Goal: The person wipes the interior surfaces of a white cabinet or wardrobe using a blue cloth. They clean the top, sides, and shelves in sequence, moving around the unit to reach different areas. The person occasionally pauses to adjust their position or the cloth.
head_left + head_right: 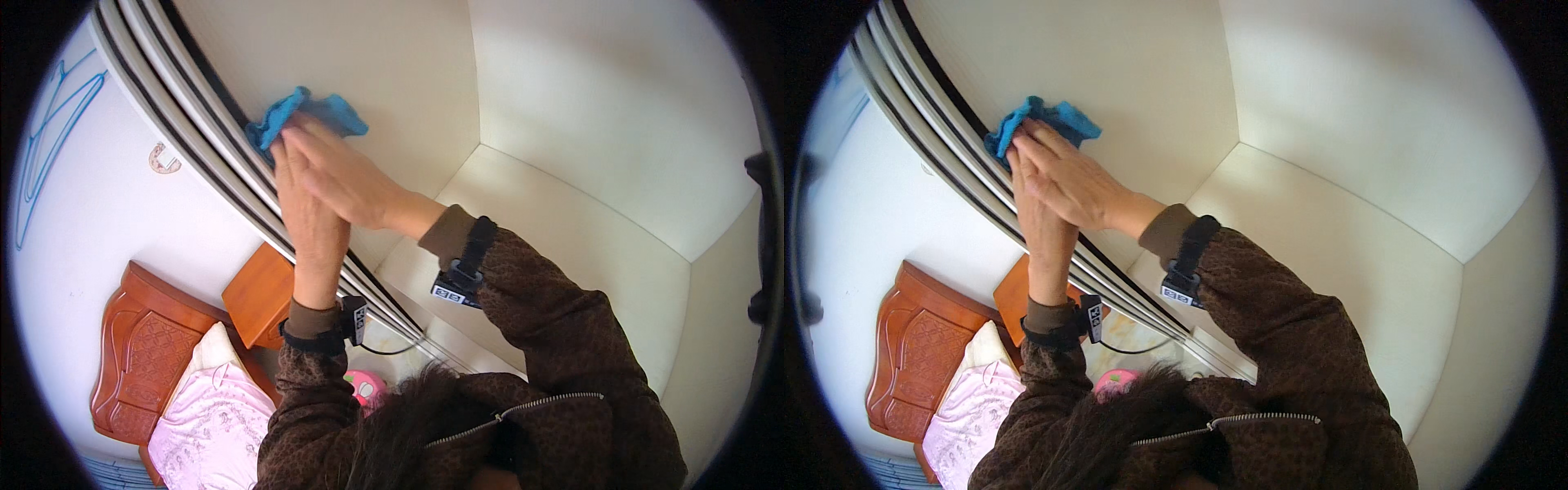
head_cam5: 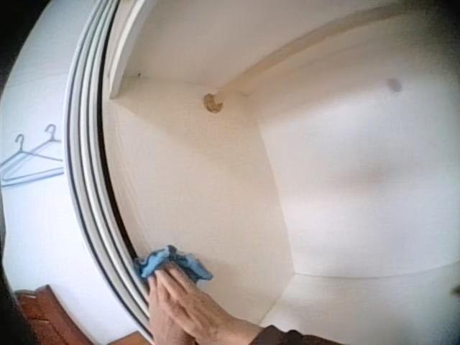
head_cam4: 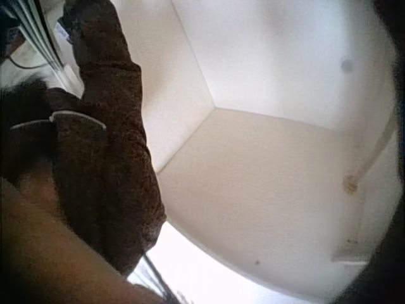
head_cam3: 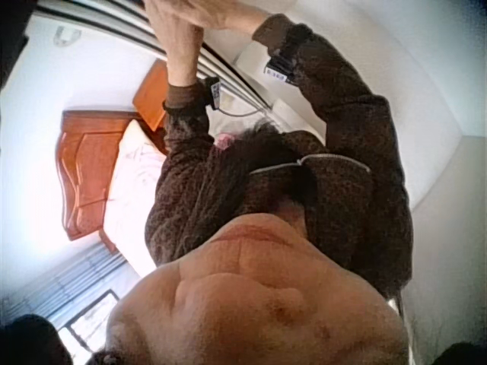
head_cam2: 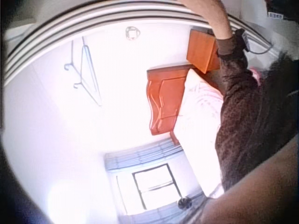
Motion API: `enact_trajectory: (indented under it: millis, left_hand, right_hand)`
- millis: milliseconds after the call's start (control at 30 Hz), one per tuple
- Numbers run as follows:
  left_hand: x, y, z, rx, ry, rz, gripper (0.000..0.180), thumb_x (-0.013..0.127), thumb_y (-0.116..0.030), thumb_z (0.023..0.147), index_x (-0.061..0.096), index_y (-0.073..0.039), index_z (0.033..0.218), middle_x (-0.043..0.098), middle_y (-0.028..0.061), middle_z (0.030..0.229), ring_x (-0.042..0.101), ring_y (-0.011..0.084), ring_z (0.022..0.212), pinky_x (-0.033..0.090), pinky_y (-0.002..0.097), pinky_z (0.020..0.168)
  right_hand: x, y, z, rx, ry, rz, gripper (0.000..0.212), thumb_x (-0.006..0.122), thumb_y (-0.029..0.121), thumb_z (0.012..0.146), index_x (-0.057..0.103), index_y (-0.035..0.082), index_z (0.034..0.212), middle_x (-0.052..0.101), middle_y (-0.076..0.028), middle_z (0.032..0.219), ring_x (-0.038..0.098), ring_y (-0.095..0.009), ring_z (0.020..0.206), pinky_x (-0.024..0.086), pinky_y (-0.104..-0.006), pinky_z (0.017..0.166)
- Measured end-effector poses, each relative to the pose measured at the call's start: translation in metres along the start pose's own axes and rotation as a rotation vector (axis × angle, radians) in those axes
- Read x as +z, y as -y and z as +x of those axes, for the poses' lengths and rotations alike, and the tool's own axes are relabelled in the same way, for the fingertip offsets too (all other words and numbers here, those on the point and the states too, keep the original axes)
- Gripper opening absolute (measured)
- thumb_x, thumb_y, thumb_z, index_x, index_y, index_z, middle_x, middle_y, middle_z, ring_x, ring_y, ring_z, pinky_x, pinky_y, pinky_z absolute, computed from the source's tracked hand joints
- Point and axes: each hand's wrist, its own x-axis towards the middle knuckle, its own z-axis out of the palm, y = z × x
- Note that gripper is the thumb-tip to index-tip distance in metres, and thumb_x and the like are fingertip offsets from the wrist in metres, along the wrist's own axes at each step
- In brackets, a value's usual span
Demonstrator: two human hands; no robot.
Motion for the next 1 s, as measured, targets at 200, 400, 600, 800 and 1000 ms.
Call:
enact_trajectory:
  millis: [200,400,600,800,1000]
  left_hand:
    - [0.014,0.008,0.005,0.0,-0.024,-0.159,0.052,0.063,-0.009,0.082,0.047,0.003,0.13,0.043,0.0223,0.135,0.039,0.0433,0.124,0.037,0.0477,0.102]
    - [0.016,0.015,0.033,-0.089,-0.038,-0.491,0.044,0.06,-0.005,0.083,0.049,0.006,0.124,0.045,0.0189,0.128,0.042,0.0427,0.116,0.042,0.0455,0.09]
    - [0.026,0.012,0.055,0.135,-0.16,-0.261,0.046,0.052,0.002,0.087,0.043,0.013,0.131,0.035,0.0275,0.144,0.04,0.0439,0.125,0.039,0.0468,0.1]
    - [-0.001,0.012,0.04,0.045,0.003,-0.182,0.047,0.052,0.004,0.089,0.042,0.009,0.135,0.034,0.0285,0.146,0.037,0.0424,0.133,0.034,0.0435,0.11]
    - [-0.004,0.002,0.003,-0.081,0.094,-0.142,0.049,0.048,0.009,0.088,0.041,0.01,0.136,0.026,0.0295,0.15,0.026,0.0432,0.141,0.029,0.0448,0.114]
  right_hand:
    - [-0.003,-0.022,0.001,-0.022,0.051,-0.09,0.076,0.021,0.056,0.1,0.028,-0.005,0.146,0.026,-0.026,0.152,0.019,-0.038,0.144,0.018,-0.0423,0.118]
    - [-0.003,-0.03,0.023,-0.051,-0.128,-0.037,0.078,0.02,0.058,0.099,0.029,-0.003,0.147,0.026,-0.024,0.153,0.02,-0.037,0.145,0.016,-0.0407,0.118]
    - [-0.028,-0.052,0.047,-0.045,-0.228,-0.022,0.075,0.022,0.06,0.099,0.034,0.0,0.144,0.034,-0.02,0.15,0.028,-0.034,0.142,0.022,-0.0382,0.116]
    - [-0.002,-0.056,0.037,-0.075,-0.308,-0.109,0.075,0.019,0.062,0.098,0.04,0.003,0.139,0.038,-0.022,0.146,0.029,-0.038,0.14,0.022,-0.0445,0.116]
    - [0.018,-0.057,0.01,-0.011,-0.117,-0.124,0.073,0.015,0.059,0.099,0.04,0.005,0.141,0.036,-0.022,0.148,0.026,-0.038,0.142,0.019,-0.0465,0.117]
